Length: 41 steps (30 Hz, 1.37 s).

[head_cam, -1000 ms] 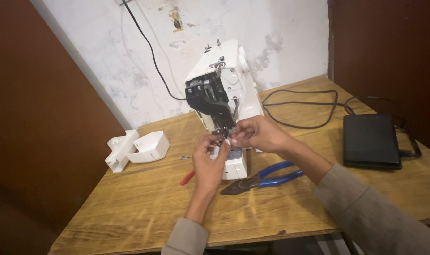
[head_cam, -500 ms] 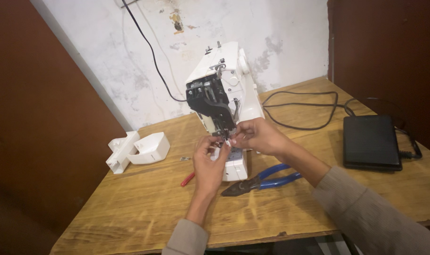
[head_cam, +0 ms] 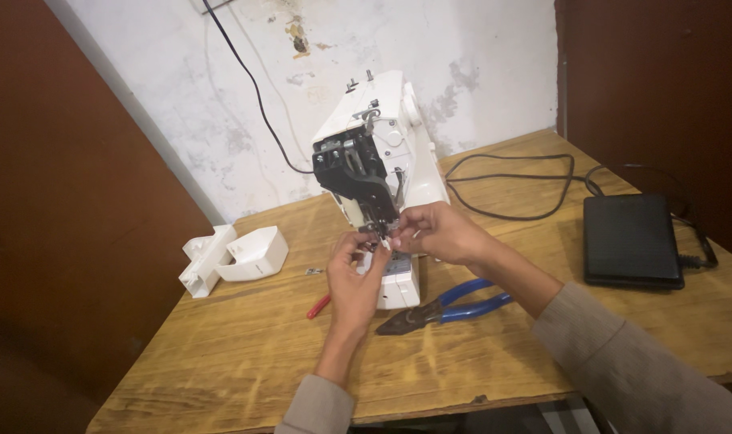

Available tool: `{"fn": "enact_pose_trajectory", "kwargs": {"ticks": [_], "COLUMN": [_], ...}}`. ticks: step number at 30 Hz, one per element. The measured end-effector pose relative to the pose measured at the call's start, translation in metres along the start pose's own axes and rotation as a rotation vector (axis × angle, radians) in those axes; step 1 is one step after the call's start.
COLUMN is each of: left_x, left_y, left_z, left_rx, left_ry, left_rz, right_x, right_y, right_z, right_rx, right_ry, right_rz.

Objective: The person services a sewing machine on a wooden table. They use pliers on the machine's internal mechanism, unscrew components with a screwdriver, remove the white outer cover and set it on the table, work on the needle and lower mechanism area by hand, and reattach the cover.

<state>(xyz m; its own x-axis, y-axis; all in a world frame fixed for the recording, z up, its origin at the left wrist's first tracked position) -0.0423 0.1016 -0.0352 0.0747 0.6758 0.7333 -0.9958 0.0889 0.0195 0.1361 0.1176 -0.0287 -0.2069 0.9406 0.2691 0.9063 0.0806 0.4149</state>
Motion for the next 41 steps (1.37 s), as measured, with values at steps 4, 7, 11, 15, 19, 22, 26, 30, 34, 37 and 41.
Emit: {"fn": "enact_pose_trajectory", "kwargs": {"ticks": [4, 7, 11, 15, 19, 22, 26, 30, 34, 37, 41], "left_x": [0.001, 0.001, 0.000, 0.000, 0.001, 0.001, -0.003, -0.008, -0.015, -0.010, 0.013], "left_y": [0.000, 0.000, 0.001, 0.000, 0.001, 0.001, 0.000, 0.003, 0.009, 0.013, 0.007], "left_z": [0.001, 0.002, 0.001, -0.002, -0.004, -0.002, 0.001, 0.000, 0.004, 0.028, 0.083], "left_rx": [0.022, 0.033, 0.026, 0.015, 0.018, 0.029, 0.087, 0.055, -0.108, -0.074, 0.064], "left_ry": [-0.016, -0.030, -0.027, -0.027, -0.031, -0.045, -0.071, -0.020, 0.127, 0.080, -0.025], "left_rz": [-0.006, -0.010, -0.009, -0.011, -0.011, -0.010, 0.012, 0.017, 0.147, 0.251, 0.298], "right_x": [0.000, 0.003, 0.004, 0.002, 0.002, 0.002, -0.001, -0.004, -0.006, -0.004, -0.001], "right_y": [0.001, 0.000, 0.000, -0.001, 0.000, 0.006, 0.013, 0.012, 0.014, 0.015, 0.016], "right_z": [0.000, 0.002, 0.004, 0.004, 0.002, 0.001, 0.000, -0.001, -0.001, 0.001, 0.007], "right_rx": [0.014, 0.068, 0.063, 0.072, 0.035, -0.011, -0.094, -0.121, -0.137, -0.144, -0.109], "right_ry": [0.039, 0.045, 0.018, -0.004, -0.041, -0.050, -0.028, -0.052, -0.129, -0.158, -0.210], "right_rz": [-0.007, -0.026, -0.016, -0.016, -0.026, -0.105, -0.190, -0.173, -0.155, -0.121, -0.076]}}
Point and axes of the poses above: each hand's wrist, its own x-axis towards the middle knuckle, its own y-axis out of the back of the hand, z = x × y, the point moved 3 cm from there along x, towards the middle knuckle, and after that the axes turned 14 degrees about -x, right-handed, at the moved point
